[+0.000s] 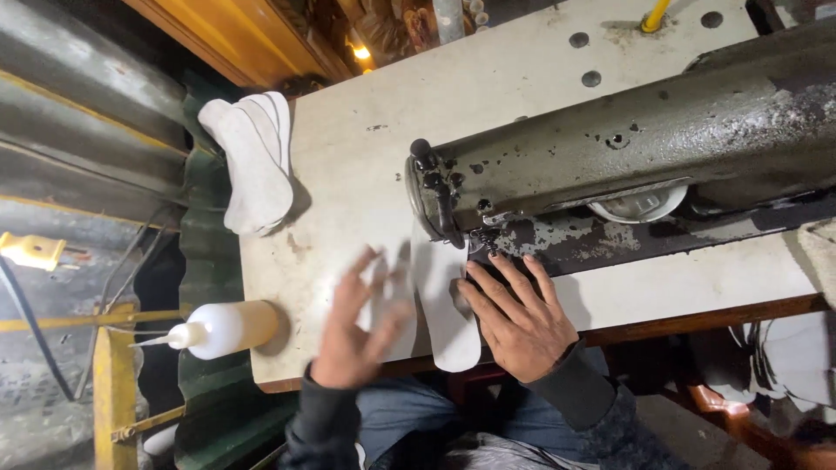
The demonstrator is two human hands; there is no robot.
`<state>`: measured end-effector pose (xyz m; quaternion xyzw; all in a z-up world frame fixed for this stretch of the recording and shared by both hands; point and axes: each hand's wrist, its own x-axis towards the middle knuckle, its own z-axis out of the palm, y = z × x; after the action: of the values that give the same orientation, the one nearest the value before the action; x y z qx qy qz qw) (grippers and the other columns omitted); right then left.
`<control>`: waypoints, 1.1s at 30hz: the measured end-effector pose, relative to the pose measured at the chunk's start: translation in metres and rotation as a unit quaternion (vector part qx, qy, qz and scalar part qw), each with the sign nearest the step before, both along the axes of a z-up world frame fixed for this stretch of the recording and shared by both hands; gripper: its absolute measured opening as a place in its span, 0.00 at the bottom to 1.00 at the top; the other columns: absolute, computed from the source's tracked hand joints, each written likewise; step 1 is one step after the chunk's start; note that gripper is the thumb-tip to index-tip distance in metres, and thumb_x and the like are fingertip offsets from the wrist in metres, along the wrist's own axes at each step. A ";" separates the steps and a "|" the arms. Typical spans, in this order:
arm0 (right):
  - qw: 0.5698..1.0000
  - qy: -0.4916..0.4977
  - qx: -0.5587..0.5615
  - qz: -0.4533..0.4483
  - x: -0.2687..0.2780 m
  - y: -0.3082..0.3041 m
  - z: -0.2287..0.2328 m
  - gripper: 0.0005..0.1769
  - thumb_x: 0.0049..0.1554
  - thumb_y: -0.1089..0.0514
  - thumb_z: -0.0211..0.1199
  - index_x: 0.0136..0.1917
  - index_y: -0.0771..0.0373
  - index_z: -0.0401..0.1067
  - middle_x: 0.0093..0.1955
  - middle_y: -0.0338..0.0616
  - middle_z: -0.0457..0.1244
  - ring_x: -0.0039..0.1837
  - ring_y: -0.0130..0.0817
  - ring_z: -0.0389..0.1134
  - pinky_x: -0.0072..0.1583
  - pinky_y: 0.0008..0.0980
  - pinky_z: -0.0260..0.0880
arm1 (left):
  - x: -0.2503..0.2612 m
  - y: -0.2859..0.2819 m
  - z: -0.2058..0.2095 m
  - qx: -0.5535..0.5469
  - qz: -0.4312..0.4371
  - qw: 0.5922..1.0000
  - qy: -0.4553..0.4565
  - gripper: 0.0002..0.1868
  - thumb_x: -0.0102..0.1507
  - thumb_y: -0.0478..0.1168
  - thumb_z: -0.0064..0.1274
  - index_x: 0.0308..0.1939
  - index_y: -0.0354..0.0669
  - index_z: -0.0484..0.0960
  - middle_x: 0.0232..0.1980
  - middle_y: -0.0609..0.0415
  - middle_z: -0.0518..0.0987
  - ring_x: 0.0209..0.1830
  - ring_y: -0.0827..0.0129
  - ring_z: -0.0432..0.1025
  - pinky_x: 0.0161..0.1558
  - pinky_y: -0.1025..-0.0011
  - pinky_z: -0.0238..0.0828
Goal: Sewing the edges of shoe insoles using an industrial sewing machine at a stitching station.
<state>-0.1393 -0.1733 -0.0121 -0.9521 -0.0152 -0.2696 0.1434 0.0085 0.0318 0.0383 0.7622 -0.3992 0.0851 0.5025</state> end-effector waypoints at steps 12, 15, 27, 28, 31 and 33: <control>1.000 0.007 0.018 0.008 -0.001 -0.007 0.001 0.20 0.67 0.58 0.57 0.72 0.53 0.69 0.76 0.37 0.60 0.80 0.47 0.56 0.82 0.62 0.50 | -0.078 -0.006 -0.025 0.228 -0.085 0.968 -0.056 0.33 0.65 0.62 0.56 0.67 0.47 0.75 0.77 0.37 0.63 0.80 0.40 0.54 0.76 0.38 0.51; 1.000 0.015 -0.016 0.020 0.001 -0.017 0.001 0.22 0.67 0.57 0.60 0.73 0.51 0.68 0.76 0.36 0.59 0.81 0.50 0.53 0.83 0.65 0.46 | -0.081 -0.011 -0.027 0.216 -0.069 0.972 -0.061 0.33 0.65 0.64 0.55 0.67 0.49 0.76 0.76 0.42 0.65 0.79 0.42 0.55 0.72 0.37 0.58; 1.000 -0.011 0.022 0.007 0.010 -0.026 0.009 0.18 0.61 0.63 0.67 0.64 0.58 0.77 0.68 0.42 0.67 0.76 0.50 0.60 0.77 0.59 0.55 | -0.080 -0.026 -0.034 0.204 -0.026 0.975 -0.084 0.30 0.66 0.65 0.52 0.64 0.52 0.79 0.73 0.46 0.69 0.76 0.43 0.61 0.69 0.40 0.63; 1.000 -0.012 0.024 0.005 0.010 -0.026 0.010 0.17 0.61 0.64 0.66 0.63 0.58 0.77 0.65 0.44 0.68 0.75 0.51 0.61 0.76 0.59 0.55 | -0.081 -0.027 -0.036 0.215 -0.022 0.973 -0.087 0.29 0.67 0.64 0.53 0.65 0.54 0.78 0.74 0.47 0.67 0.77 0.44 0.59 0.71 0.39 0.62; 1.000 -0.014 0.025 0.006 0.010 -0.027 0.008 0.16 0.61 0.64 0.66 0.62 0.59 0.78 0.62 0.46 0.69 0.75 0.51 0.61 0.76 0.59 0.55 | -0.080 -0.031 -0.034 0.222 -0.008 0.970 -0.101 0.28 0.67 0.63 0.54 0.64 0.54 0.79 0.74 0.46 0.68 0.76 0.45 0.61 0.70 0.40 0.62; 1.000 -0.014 0.024 0.004 0.011 -0.026 0.009 0.16 0.61 0.64 0.66 0.62 0.59 0.78 0.62 0.47 0.69 0.75 0.52 0.61 0.76 0.60 0.55 | -0.080 -0.034 -0.032 0.220 -0.001 0.969 -0.112 0.27 0.66 0.63 0.55 0.61 0.53 0.81 0.72 0.45 0.71 0.74 0.44 0.64 0.68 0.42 0.63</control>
<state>-0.1286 -0.1994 -0.0031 -0.9445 -0.0149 -0.2827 0.1669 -0.0713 -0.0023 0.0067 0.8391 -0.4627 0.0795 0.2748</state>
